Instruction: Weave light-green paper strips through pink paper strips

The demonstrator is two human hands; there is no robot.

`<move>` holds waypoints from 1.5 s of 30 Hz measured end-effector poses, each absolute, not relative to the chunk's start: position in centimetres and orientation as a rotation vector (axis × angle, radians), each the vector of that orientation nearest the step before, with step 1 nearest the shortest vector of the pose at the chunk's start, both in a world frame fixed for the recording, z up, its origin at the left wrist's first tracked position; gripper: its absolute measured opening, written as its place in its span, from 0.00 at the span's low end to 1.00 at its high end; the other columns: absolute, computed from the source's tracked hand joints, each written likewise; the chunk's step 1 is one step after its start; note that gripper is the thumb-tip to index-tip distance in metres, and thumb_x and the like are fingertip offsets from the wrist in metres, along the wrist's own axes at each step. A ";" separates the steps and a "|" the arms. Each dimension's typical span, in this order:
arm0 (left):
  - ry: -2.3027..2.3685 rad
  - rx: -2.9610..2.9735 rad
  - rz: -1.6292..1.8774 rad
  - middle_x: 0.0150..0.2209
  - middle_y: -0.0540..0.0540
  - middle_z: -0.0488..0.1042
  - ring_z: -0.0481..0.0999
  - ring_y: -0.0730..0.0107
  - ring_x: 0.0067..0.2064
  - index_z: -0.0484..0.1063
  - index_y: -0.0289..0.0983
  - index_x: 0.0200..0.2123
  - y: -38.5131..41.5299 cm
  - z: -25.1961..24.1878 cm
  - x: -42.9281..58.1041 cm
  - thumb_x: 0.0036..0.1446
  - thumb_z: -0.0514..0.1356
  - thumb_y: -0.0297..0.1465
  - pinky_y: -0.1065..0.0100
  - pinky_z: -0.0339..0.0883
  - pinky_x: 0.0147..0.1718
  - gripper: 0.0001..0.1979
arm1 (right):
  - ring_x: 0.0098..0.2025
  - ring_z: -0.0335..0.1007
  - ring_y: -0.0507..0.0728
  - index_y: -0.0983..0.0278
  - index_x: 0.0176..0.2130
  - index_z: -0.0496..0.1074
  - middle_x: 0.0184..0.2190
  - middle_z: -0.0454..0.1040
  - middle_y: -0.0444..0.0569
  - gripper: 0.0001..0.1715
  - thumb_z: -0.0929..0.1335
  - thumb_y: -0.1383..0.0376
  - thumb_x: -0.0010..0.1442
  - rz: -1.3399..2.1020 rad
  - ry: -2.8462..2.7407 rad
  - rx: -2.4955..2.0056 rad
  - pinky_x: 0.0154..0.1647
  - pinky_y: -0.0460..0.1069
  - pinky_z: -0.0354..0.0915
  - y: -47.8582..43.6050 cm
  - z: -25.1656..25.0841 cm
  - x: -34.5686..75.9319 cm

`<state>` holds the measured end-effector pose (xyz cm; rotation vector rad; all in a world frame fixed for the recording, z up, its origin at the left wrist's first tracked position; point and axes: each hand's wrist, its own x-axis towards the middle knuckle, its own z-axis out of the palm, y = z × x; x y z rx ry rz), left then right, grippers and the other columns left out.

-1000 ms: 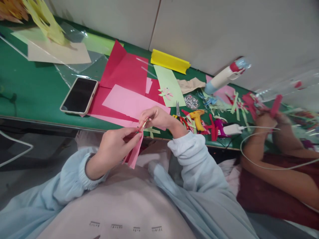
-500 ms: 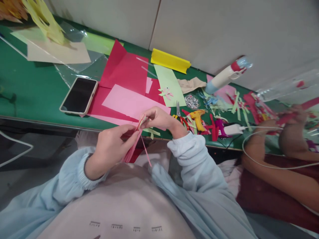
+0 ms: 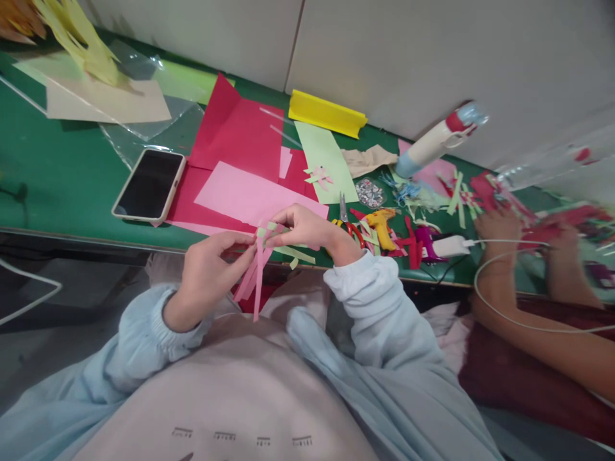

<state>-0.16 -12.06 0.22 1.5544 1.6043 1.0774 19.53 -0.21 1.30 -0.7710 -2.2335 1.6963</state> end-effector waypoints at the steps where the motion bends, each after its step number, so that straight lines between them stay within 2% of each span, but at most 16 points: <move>1: 1.584 1.511 1.087 0.37 0.46 0.83 0.82 0.62 0.37 0.80 0.40 0.37 -11.9 0.2 -0.1 0.55 0.65 0.43 0.65 0.75 0.40 0.13 | 0.30 0.65 0.50 0.70 0.39 0.81 0.26 0.74 0.44 0.20 0.76 0.57 0.52 1.717 -2.207 -0.783 0.33 0.46 0.62 -0.2 1.4 19.5; 7: 1.466 1.256 1.123 0.31 0.46 0.81 0.79 0.66 0.32 0.77 0.37 0.30 -11.1 0.0 -0.1 0.52 0.68 0.40 0.69 0.73 0.31 0.12 | 0.25 0.55 0.47 0.71 0.34 0.80 0.22 0.67 0.40 0.19 0.76 0.56 0.50 1.725 -2.187 -0.883 0.26 0.45 0.53 -0.3 1.7 19.2; 12: 1.375 1.061 1.187 0.26 0.50 0.76 0.74 0.73 0.26 0.75 0.37 0.29 -10.8 -1.3 -0.4 0.52 0.68 0.41 0.73 0.70 0.26 0.14 | 0.26 0.55 0.48 0.70 0.35 0.80 0.22 0.65 0.39 0.20 0.76 0.55 0.50 1.746 -2.135 -0.907 0.27 0.45 0.52 -0.2 1.3 19.5; 20: 1.286 0.865 1.228 0.28 0.50 0.77 0.77 0.73 0.29 0.72 0.38 0.30 -10.6 -1.5 -0.3 0.51 0.69 0.38 0.73 0.74 0.30 0.12 | 0.24 0.49 0.46 0.70 0.36 0.80 0.20 0.59 0.37 0.23 0.77 0.53 0.49 1.730 -2.121 -0.973 0.24 0.45 0.47 -0.2 1.5 19.8; 28: 1.311 0.950 1.194 0.29 0.49 0.77 0.78 0.71 0.30 0.72 0.37 0.34 -10.6 -1.5 -0.3 0.50 0.69 0.40 0.73 0.73 0.28 0.15 | 0.24 0.53 0.47 0.70 0.36 0.80 0.22 0.66 0.39 0.24 0.77 0.53 0.48 1.746 -2.093 -0.939 0.26 0.45 0.51 0.0 1.2 20.1; 32: 1.271 1.004 1.182 0.34 0.45 0.80 0.80 0.68 0.33 0.75 0.37 0.40 -10.8 -1.8 -0.7 0.49 0.70 0.39 0.72 0.72 0.28 0.17 | 0.26 0.55 0.47 0.70 0.34 0.79 0.22 0.66 0.40 0.22 0.76 0.53 0.49 1.775 -2.091 -0.860 0.27 0.45 0.52 0.0 1.2 20.1; 35: 1.220 1.067 1.171 0.40 0.43 0.82 0.81 0.66 0.37 0.77 0.38 0.45 -10.8 -1.9 -0.9 0.51 0.70 0.39 0.71 0.75 0.32 0.19 | 0.26 0.56 0.48 0.70 0.33 0.79 0.22 0.66 0.40 0.21 0.76 0.53 0.49 1.798 -2.095 -0.831 0.27 0.45 0.53 0.0 1.2 20.1; 40: 1.220 1.178 1.193 0.40 0.43 0.82 0.82 0.64 0.40 0.79 0.38 0.41 -10.7 -1.7 -1.1 0.51 0.71 0.40 0.68 0.77 0.38 0.17 | 0.26 0.56 0.48 0.70 0.35 0.79 0.22 0.67 0.40 0.21 0.77 0.54 0.49 1.859 -2.071 -0.823 0.28 0.45 0.54 0.0 1.1 20.1; 45: 1.179 1.367 1.139 0.44 0.41 0.82 0.81 0.63 0.43 0.79 0.38 0.44 -10.6 -0.6 -1.4 0.54 0.69 0.39 0.66 0.77 0.44 0.16 | 0.27 0.58 0.48 0.70 0.35 0.80 0.24 0.70 0.41 0.22 0.77 0.53 0.49 1.880 -2.092 -0.815 0.29 0.45 0.55 0.0 1.1 20.1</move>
